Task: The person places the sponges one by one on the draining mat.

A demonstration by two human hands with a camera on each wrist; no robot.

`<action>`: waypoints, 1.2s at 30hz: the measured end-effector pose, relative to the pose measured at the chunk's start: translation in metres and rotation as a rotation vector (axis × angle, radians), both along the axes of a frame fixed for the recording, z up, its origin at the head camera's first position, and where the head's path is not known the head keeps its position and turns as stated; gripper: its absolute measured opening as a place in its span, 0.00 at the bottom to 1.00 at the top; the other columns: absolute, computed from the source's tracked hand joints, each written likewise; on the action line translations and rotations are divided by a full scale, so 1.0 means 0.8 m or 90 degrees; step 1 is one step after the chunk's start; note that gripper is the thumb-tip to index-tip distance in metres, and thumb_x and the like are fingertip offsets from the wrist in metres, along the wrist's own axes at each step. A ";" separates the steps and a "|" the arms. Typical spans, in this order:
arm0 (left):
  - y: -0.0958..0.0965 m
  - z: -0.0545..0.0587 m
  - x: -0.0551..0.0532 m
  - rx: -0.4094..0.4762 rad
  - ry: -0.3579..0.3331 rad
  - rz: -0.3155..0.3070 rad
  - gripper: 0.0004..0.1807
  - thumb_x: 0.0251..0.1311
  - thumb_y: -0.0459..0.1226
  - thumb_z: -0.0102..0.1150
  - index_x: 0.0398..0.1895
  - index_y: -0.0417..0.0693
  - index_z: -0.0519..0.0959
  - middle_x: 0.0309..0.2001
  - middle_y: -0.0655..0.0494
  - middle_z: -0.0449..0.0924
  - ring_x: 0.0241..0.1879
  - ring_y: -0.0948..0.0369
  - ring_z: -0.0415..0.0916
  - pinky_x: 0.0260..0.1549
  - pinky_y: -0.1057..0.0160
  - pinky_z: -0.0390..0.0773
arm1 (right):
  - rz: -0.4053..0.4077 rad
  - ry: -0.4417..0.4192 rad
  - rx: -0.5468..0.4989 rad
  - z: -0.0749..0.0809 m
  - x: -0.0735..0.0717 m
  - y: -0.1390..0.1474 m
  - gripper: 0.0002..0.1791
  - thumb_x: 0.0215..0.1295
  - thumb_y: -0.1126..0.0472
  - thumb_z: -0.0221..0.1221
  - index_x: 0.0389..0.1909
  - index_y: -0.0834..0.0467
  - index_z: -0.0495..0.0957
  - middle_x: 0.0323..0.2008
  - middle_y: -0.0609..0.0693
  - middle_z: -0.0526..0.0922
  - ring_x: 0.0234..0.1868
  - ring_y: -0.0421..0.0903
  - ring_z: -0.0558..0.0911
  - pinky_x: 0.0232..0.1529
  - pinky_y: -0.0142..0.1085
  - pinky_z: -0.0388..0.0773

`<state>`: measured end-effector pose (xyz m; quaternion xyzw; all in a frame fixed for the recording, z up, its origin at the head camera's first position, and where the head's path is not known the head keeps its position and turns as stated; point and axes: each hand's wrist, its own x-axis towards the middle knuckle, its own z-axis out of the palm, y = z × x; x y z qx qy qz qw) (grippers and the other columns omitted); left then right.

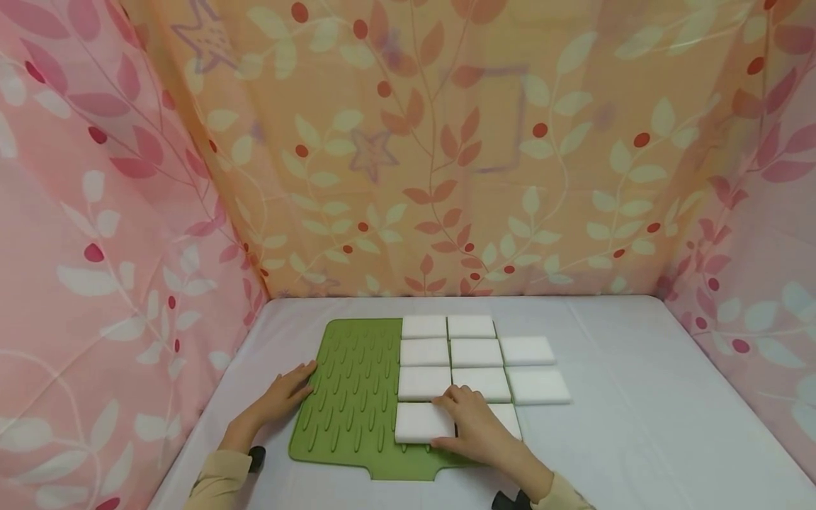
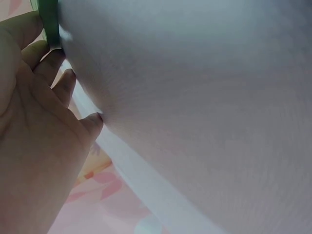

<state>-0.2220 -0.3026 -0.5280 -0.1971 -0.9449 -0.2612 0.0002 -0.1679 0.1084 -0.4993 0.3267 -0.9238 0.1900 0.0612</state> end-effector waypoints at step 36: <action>0.000 -0.004 -0.001 0.003 0.005 -0.005 0.29 0.66 0.37 0.50 0.67 0.36 0.59 0.66 0.37 0.59 0.66 0.38 0.54 0.56 0.27 0.45 | -0.076 0.051 -0.043 0.029 -0.028 0.041 0.30 0.47 0.44 0.69 0.52 0.52 0.78 0.41 0.46 0.76 0.40 0.45 0.73 0.39 0.40 0.66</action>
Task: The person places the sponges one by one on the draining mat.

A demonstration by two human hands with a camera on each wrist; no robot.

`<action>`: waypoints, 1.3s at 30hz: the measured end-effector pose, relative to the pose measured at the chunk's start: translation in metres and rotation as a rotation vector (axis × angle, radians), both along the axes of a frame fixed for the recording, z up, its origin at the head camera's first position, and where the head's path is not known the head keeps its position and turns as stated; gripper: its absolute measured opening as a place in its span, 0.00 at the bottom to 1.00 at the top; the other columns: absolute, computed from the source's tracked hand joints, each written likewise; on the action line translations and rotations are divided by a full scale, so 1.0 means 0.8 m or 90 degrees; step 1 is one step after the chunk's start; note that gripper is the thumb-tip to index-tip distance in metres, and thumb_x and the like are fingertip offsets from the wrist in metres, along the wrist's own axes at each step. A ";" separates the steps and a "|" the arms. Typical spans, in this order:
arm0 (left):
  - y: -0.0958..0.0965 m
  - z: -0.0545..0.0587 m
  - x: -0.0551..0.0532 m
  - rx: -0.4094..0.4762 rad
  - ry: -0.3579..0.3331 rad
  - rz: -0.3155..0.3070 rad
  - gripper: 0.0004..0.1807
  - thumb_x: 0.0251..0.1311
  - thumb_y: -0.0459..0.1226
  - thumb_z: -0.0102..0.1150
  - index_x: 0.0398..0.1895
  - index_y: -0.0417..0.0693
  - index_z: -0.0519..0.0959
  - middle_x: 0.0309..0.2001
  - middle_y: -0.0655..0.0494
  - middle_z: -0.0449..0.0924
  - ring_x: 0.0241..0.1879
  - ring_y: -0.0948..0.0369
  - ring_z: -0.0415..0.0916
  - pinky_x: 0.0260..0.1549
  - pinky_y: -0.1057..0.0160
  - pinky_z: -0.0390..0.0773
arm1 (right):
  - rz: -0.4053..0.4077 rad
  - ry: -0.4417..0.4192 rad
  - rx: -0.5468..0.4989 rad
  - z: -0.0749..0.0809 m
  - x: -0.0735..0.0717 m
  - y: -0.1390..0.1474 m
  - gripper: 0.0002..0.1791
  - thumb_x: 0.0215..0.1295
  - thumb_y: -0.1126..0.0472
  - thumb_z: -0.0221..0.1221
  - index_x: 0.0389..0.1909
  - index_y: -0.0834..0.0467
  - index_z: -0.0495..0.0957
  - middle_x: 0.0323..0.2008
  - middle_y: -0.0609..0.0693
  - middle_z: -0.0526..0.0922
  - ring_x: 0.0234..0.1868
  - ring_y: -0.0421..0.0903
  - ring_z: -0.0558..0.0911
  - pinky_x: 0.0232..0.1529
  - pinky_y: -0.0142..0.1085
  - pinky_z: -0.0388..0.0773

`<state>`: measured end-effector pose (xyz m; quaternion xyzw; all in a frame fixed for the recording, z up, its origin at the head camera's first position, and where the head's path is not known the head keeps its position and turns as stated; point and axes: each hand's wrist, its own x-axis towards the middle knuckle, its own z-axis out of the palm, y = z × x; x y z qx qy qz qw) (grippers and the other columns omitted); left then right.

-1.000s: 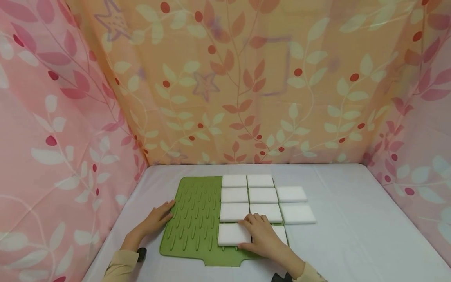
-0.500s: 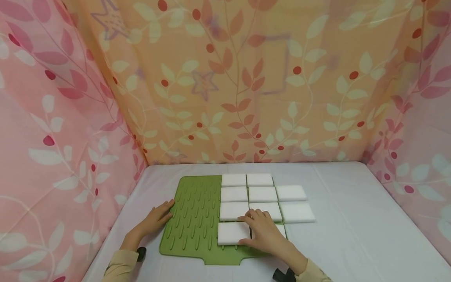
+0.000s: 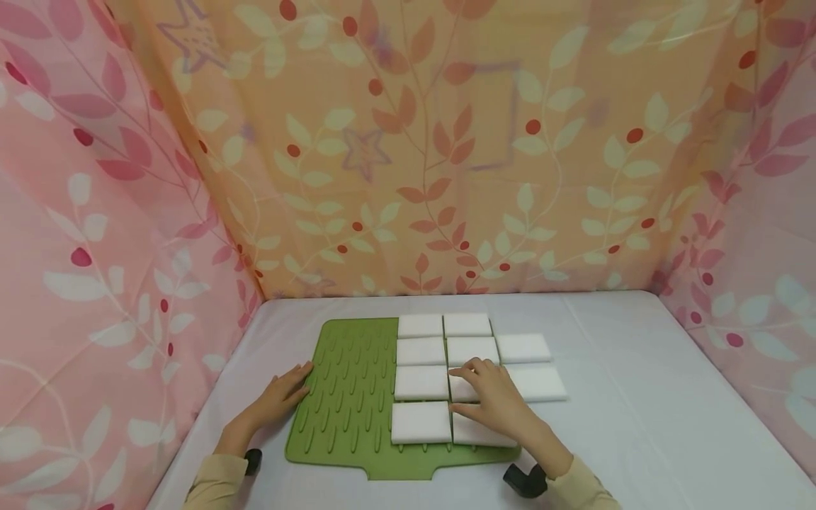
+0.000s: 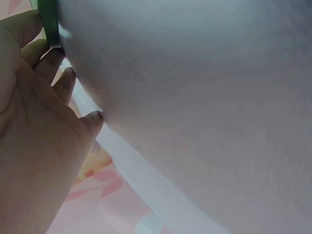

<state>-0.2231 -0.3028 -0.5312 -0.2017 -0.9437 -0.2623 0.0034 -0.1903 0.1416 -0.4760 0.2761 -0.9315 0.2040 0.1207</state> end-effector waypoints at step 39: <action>0.001 -0.001 0.001 0.004 -0.001 0.000 0.29 0.66 0.37 0.49 0.67 0.35 0.58 0.66 0.37 0.59 0.66 0.38 0.53 0.56 0.28 0.44 | -0.065 -0.081 0.009 0.012 -0.036 0.111 0.27 0.53 0.48 0.65 0.52 0.57 0.77 0.46 0.54 0.77 0.45 0.54 0.75 0.41 0.53 0.70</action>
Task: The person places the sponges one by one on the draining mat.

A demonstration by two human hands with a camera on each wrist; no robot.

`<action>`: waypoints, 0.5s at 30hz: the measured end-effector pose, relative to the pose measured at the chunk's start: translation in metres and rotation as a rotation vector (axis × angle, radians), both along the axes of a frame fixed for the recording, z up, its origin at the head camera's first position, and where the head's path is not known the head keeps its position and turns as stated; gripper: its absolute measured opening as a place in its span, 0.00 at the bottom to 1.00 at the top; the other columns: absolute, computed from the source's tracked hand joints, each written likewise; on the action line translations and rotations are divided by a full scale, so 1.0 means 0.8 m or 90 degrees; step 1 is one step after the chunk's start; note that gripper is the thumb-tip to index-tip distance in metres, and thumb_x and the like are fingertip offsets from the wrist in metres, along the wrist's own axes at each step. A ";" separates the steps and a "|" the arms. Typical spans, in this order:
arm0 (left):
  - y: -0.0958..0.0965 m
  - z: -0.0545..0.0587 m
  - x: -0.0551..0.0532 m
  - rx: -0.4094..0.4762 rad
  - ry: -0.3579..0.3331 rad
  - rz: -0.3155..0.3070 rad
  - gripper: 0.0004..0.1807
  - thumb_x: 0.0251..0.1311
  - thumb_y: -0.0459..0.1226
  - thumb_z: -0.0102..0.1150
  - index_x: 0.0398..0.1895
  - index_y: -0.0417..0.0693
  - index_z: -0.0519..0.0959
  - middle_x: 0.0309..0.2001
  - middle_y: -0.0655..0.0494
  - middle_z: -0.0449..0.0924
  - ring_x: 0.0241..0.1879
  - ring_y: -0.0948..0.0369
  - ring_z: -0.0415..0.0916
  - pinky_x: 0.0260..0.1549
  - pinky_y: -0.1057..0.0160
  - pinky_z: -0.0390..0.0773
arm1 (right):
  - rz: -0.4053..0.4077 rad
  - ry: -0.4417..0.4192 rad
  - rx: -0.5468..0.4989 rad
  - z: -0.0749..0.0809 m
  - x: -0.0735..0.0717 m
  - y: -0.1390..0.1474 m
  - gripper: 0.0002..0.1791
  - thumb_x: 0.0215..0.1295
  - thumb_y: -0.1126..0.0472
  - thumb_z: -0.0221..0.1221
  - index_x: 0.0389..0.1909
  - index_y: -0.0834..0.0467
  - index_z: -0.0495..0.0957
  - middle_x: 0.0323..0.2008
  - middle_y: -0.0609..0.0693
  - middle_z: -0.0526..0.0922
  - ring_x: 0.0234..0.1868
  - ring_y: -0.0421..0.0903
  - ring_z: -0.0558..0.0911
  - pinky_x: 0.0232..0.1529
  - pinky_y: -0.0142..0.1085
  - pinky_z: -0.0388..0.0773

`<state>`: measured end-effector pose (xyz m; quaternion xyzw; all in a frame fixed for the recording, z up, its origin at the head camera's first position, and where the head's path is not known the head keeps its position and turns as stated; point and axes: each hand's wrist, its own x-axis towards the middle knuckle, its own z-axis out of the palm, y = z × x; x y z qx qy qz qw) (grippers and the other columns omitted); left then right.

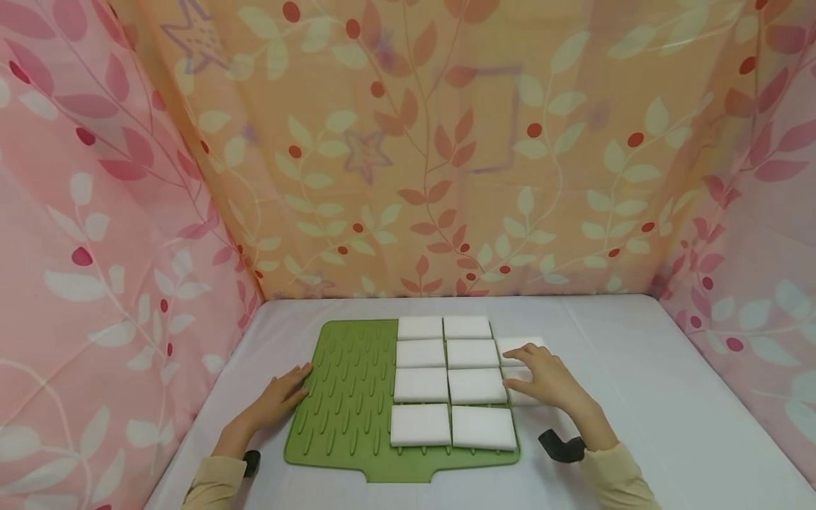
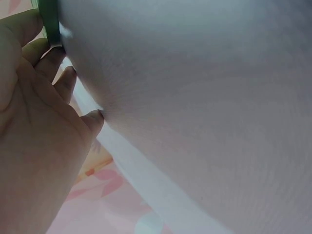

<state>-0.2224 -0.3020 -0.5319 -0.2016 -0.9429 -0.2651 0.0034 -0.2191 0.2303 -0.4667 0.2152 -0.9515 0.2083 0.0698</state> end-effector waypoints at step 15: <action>0.000 0.001 0.001 0.005 0.011 0.003 0.29 0.65 0.37 0.50 0.67 0.34 0.59 0.66 0.37 0.60 0.65 0.38 0.55 0.55 0.27 0.45 | 0.034 -0.106 0.045 0.009 0.003 0.033 0.31 0.50 0.47 0.67 0.51 0.62 0.75 0.46 0.58 0.76 0.47 0.58 0.74 0.43 0.53 0.73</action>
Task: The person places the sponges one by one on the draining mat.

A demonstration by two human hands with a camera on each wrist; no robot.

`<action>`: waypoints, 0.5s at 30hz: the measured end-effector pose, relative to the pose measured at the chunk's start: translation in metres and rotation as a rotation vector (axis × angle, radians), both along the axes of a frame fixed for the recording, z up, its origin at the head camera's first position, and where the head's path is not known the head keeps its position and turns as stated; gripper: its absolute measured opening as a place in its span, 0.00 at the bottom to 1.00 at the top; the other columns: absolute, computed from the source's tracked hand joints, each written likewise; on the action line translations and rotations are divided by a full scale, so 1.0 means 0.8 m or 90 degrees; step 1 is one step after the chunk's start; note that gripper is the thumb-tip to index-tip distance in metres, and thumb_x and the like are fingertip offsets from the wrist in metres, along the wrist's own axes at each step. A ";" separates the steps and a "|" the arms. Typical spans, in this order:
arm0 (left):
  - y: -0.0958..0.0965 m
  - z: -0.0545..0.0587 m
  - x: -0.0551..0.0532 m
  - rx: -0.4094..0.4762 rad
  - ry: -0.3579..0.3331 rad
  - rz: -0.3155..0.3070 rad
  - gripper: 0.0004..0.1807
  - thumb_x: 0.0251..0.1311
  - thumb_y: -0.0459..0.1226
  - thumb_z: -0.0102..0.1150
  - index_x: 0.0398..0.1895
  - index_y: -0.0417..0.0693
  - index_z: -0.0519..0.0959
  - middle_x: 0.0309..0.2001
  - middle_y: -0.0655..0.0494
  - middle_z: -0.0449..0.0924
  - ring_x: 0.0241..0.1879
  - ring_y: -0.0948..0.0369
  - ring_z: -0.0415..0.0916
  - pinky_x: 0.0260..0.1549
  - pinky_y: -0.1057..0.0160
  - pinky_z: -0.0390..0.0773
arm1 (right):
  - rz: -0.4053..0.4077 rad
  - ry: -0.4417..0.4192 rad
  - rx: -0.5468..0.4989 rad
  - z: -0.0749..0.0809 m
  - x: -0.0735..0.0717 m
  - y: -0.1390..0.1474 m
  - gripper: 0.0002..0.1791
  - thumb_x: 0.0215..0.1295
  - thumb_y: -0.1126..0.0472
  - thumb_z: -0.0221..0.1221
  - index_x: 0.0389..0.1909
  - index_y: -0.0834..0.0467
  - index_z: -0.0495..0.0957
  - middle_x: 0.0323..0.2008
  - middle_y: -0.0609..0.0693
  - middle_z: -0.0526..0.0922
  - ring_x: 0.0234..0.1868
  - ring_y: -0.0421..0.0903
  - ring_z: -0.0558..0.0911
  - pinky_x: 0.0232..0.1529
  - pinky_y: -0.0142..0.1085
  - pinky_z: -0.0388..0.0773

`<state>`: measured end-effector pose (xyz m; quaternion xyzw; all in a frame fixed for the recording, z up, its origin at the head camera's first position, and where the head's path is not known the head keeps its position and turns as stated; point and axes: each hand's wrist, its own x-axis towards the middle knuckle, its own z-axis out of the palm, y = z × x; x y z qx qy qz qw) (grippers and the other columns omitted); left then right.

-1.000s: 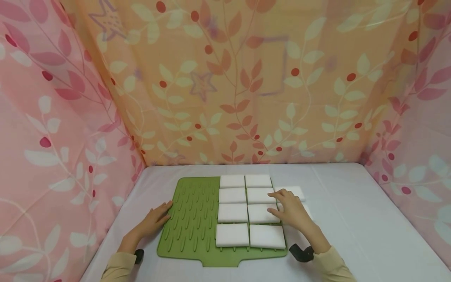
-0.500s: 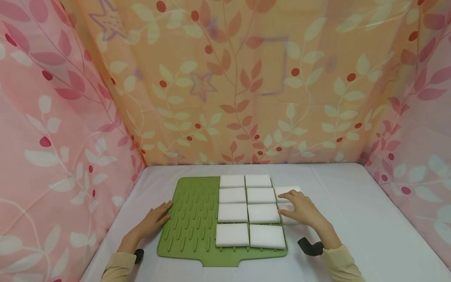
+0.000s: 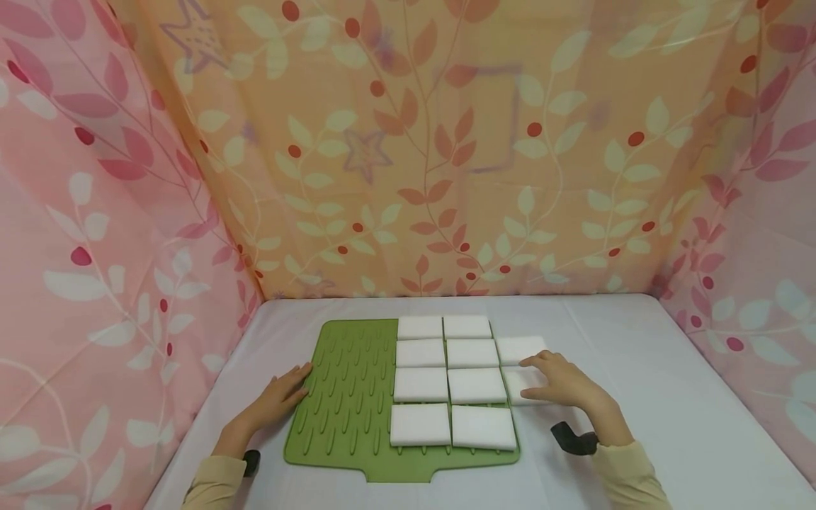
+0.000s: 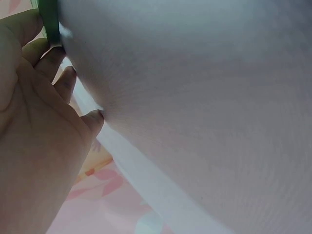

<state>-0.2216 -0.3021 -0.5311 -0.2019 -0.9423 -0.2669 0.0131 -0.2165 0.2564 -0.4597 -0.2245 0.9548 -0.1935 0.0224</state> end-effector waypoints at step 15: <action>0.001 0.000 0.000 -0.005 -0.010 0.005 0.29 0.66 0.37 0.50 0.67 0.36 0.59 0.66 0.37 0.60 0.66 0.39 0.54 0.56 0.28 0.46 | 0.009 -0.076 0.007 -0.004 0.001 0.020 0.35 0.41 0.60 0.72 0.53 0.65 0.73 0.50 0.63 0.72 0.50 0.63 0.71 0.46 0.55 0.72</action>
